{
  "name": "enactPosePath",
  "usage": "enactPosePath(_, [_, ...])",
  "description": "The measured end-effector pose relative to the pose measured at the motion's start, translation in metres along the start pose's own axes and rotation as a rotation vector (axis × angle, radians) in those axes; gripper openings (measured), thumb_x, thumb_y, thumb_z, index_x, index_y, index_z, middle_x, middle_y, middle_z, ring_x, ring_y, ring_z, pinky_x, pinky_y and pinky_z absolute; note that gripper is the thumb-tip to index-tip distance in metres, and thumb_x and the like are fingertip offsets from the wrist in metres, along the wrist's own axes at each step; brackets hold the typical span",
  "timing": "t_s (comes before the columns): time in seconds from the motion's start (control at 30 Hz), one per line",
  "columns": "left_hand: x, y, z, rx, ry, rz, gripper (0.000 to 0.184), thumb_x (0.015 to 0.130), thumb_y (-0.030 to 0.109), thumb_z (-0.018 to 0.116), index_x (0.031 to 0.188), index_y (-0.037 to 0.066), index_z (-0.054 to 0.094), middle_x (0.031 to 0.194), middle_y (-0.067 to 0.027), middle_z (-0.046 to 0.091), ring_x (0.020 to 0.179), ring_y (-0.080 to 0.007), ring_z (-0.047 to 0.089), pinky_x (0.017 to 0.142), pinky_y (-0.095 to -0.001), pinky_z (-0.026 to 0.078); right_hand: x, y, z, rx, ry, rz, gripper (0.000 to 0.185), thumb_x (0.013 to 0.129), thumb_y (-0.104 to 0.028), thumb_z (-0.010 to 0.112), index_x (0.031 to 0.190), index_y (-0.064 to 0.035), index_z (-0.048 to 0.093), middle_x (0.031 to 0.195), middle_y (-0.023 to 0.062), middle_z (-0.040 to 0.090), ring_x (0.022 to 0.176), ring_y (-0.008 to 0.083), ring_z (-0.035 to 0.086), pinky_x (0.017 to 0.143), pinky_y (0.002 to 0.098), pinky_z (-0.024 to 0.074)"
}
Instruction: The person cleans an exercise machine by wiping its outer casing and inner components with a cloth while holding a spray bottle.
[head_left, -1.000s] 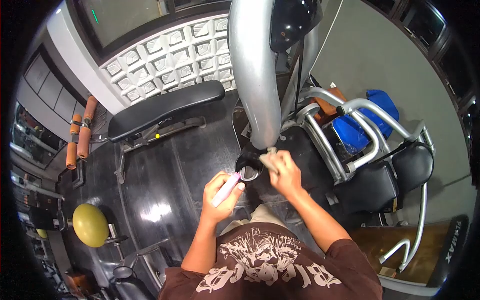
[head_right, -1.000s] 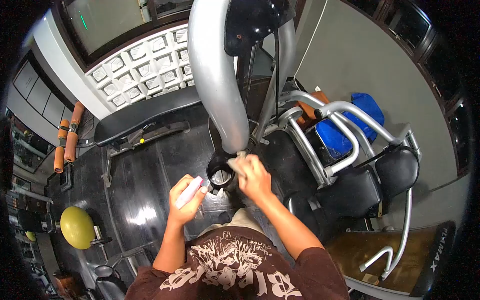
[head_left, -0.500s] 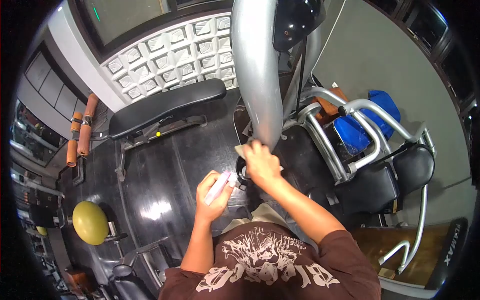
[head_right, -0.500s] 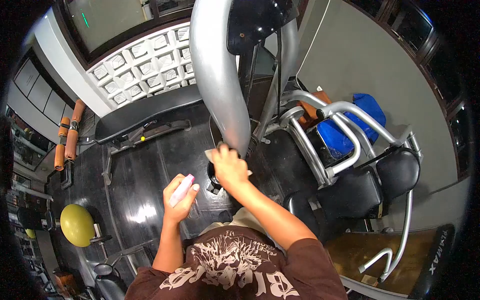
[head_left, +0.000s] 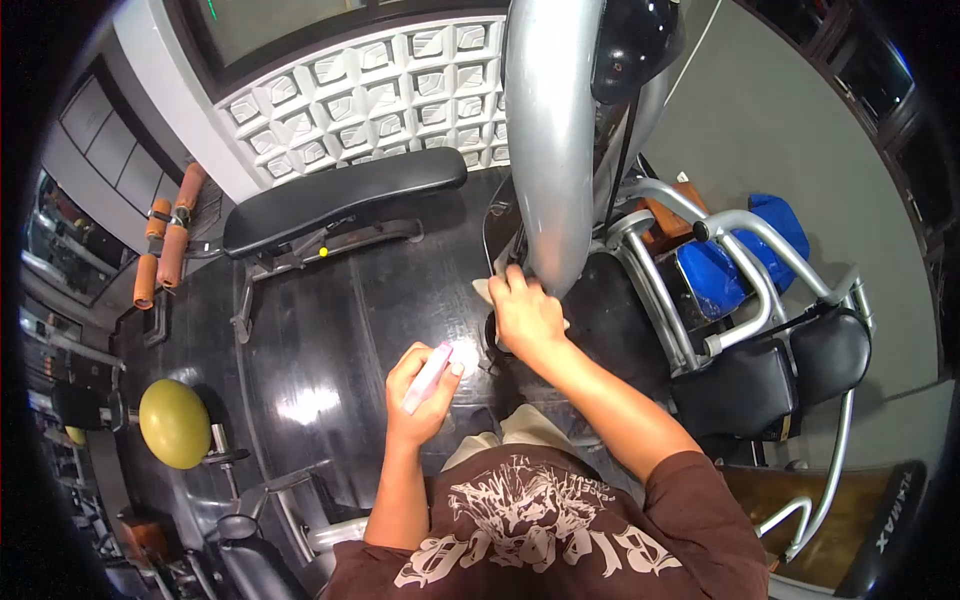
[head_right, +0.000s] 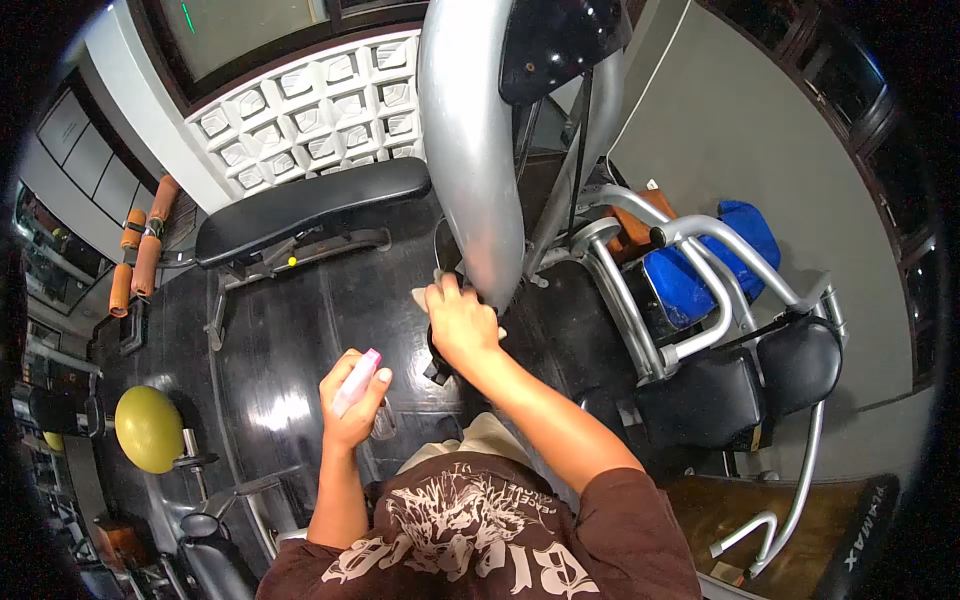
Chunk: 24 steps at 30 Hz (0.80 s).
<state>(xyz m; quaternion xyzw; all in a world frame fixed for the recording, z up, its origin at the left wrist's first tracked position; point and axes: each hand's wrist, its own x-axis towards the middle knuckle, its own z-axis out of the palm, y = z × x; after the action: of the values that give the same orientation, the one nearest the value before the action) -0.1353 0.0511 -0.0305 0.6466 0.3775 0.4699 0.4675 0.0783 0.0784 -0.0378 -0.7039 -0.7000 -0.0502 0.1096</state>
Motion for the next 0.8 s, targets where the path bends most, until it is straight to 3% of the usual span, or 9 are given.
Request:
enactPosePath(0.13, [0.006, 0.003, 0.002, -0.011, -0.001, 0.028, 0.015, 0.093, 0.008, 0.078, 0.091, -0.001, 0.066, 0.083, -0.001, 0.057, 0.067, -0.0071, 0.053, 0.06, -0.0247, 0.043, -0.008, -0.017, 0.023, -0.115, 0.059, -0.075, 0.017, 0.089, -0.017, 0.063, 0.102, -0.006, 0.067, 0.111, 0.0119, 0.06, 0.084, 0.0291, 0.071, 0.059, 0.0401, 0.0625])
enactPosePath(0.23, [0.008, 0.005, 0.0, -0.023, 0.019, 0.041, 0.014, 0.093, 0.007, 0.077, 0.091, -0.001, 0.066, 0.083, -0.0011, 0.057, 0.067, -0.0072, 0.053, 0.06, -0.0246, 0.043, -0.039, -0.024, 0.035, 0.009, -0.219, -0.22, 0.019, 0.087, -0.016, 0.064, 0.102, -0.0061, 0.068, 0.112, 0.012, 0.06, 0.088, 0.0312, 0.07, 0.058, 0.043, 0.0622])
enactPosePath(0.33, [0.011, 0.003, -0.002, -0.041, 0.034, 0.057, 0.014, 0.093, 0.007, 0.078, 0.091, -0.001, 0.066, 0.082, -0.001, 0.057, 0.066, -0.0069, 0.053, 0.059, -0.0245, 0.042, -0.039, -0.022, 0.023, 0.033, -0.26, -0.256, 0.021, 0.086, -0.016, 0.065, 0.104, -0.0061, 0.069, 0.11, 0.0119, 0.06, 0.087, 0.0319, 0.07, 0.06, 0.0441, 0.0622])
enactPosePath(0.43, [0.01, 0.001, -0.004, -0.036, 0.014, 0.02, 0.013, 0.092, 0.006, 0.078, 0.091, 0.0, 0.066, 0.082, -0.0009, 0.057, 0.065, -0.0067, 0.053, 0.058, -0.0244, 0.042, 0.012, -0.018, 0.002, -0.022, -0.016, -0.189, 0.015, 0.085, -0.016, 0.066, 0.095, -0.0052, 0.07, 0.104, 0.0099, 0.059, 0.086, 0.0323, 0.069, 0.065, 0.0465, 0.0622])
enactPosePath(0.5, [0.014, 0.004, -0.002, -0.021, 0.015, 0.032, 0.013, 0.092, 0.006, 0.078, 0.091, 0.0, 0.066, 0.082, -0.0007, 0.056, 0.064, -0.0065, 0.053, 0.058, -0.0244, 0.041, 0.051, -0.007, 0.016, -0.261, -0.109, -0.065, 0.017, 0.089, -0.016, 0.065, 0.096, -0.0062, 0.076, 0.105, 0.0092, 0.07, 0.093, 0.0314, 0.074, 0.069, 0.0449, 0.0627])
enactPosePath(0.6, [0.014, 0.015, -0.004, -0.031, 0.023, 0.038, 0.013, 0.092, 0.006, 0.078, 0.09, 0.0, 0.066, 0.082, -0.0006, 0.056, 0.066, -0.0066, 0.052, 0.059, -0.0246, 0.042, 0.089, -0.022, 0.005, -0.308, -0.649, -0.079, 0.023, 0.094, -0.018, 0.063, 0.106, -0.0092, 0.082, 0.111, 0.01, 0.079, 0.104, 0.0269, 0.077, 0.075, 0.0398, 0.0626])
enactPosePath(0.7, [0.009, 0.014, -0.01, 0.004, 0.045, 0.029, 0.013, 0.092, 0.006, 0.078, 0.09, 0.0, 0.066, 0.082, -0.0007, 0.057, 0.068, -0.007, 0.052, 0.061, -0.0251, 0.042, 0.099, -0.038, 0.025, -0.413, -0.845, -0.08, 0.029, 0.097, -0.019, 0.065, 0.12, -0.0122, 0.08, 0.119, 0.0112, 0.079, 0.112, 0.0219, 0.076, 0.081, 0.0361, 0.0618])
enactPosePath(0.8, [0.003, 0.009, -0.015, 0.007, 0.069, -0.007, 0.013, 0.092, 0.005, 0.078, 0.09, 0.0, 0.066, 0.083, -0.001, 0.057, 0.07, -0.0075, 0.052, 0.063, -0.0254, 0.042, 0.091, -0.053, 0.049, -0.392, -0.857, -0.183, 0.029, 0.092, -0.021, 0.073, 0.12, -0.0164, 0.081, 0.119, 0.0028, 0.079, 0.104, 0.022, 0.077, 0.073, 0.0391, 0.0605])
